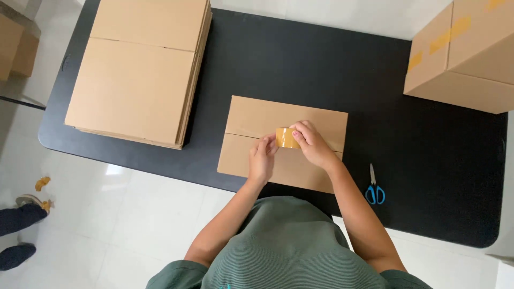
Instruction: The person assembles cardboard boxes by unfolding flat cardboard sheets, folding the bottom flaps, and applying packing tape to the seams using a tape dispenser and shears to cut the tape, before stacking the completed boxes.
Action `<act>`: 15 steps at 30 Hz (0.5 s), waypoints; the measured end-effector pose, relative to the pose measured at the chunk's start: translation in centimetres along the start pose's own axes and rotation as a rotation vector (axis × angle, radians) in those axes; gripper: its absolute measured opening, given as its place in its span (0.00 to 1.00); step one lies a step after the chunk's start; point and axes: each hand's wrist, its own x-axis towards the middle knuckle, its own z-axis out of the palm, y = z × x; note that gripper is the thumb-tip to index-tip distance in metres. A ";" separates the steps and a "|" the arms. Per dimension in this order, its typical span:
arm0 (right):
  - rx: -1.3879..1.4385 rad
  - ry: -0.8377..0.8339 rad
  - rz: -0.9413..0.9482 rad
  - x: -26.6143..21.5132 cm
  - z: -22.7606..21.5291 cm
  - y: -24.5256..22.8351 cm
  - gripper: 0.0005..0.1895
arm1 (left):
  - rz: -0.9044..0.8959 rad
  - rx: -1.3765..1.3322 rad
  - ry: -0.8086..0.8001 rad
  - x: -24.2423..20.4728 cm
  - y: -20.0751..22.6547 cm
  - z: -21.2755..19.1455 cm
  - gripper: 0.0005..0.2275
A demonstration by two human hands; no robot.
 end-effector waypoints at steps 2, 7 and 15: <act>-0.033 -0.009 -0.007 0.3 0.4 -0.5 0.09 | -0.032 0.008 0.004 -0.3 1.4 -0.1 0.12; -0.089 -0.018 0.061 0.2 0.6 -1.8 0.06 | -0.135 0.056 -0.090 1.8 1.0 -2.8 0.12; -0.072 -0.007 0.129 -0.4 0.3 -3.1 0.06 | -0.093 0.285 -0.293 3.1 1.3 -2.9 0.15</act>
